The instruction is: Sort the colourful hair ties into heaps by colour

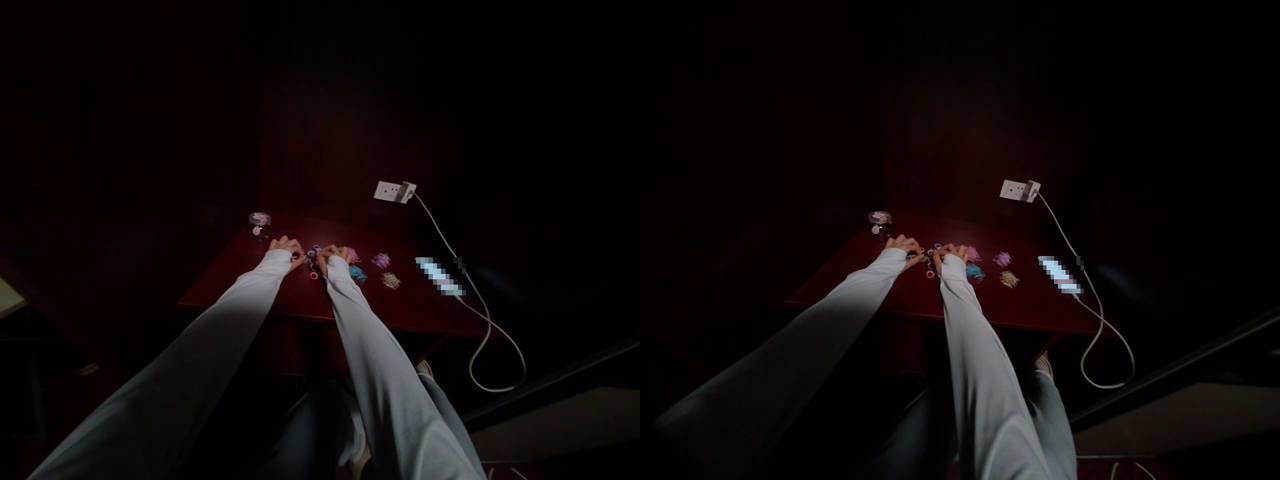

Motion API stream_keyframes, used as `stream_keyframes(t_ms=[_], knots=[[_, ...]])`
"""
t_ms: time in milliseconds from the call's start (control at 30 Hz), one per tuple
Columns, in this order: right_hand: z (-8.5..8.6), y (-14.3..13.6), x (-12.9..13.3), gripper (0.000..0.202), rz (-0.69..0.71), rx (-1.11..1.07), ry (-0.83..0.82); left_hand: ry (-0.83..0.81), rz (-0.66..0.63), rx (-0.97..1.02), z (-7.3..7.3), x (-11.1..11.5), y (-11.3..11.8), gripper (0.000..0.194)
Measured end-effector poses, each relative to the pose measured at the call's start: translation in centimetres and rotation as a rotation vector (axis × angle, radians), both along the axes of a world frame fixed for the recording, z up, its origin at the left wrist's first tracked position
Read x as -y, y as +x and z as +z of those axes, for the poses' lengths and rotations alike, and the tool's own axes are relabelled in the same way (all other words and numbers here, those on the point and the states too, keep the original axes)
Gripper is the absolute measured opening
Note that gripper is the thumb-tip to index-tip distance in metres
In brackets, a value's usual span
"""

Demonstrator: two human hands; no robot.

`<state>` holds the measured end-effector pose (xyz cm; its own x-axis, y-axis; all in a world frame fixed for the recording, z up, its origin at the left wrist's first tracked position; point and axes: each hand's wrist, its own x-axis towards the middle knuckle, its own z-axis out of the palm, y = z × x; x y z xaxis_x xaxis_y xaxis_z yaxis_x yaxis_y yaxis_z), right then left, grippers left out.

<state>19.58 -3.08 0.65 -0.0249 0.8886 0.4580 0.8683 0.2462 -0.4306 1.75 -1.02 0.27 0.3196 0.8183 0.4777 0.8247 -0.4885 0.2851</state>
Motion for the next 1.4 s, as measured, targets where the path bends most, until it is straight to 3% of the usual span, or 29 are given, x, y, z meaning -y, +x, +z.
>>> stream_keyframes(t_ms=[467,833,1233,1400], knots=[[-0.3,0.0,-0.2,0.03,0.01,0.017,0.04,-0.003,-0.042,-0.014,-0.4,-0.6,-0.2,0.017],[-0.5,0.1,-0.4,0.025,0.013,0.049,0.092,0.005,-0.114,0.039,-1.7,-3.3,-0.3,0.009],[-0.7,0.2,-0.7,0.025,0.025,0.008,0.113,-0.023,-0.101,0.08,-1.9,-3.3,-0.8,0.01],[-0.6,0.2,-0.9,0.02,0.015,-0.013,0.051,-0.041,-0.089,0.12,-1.8,-3.2,-1.2,0.01]])
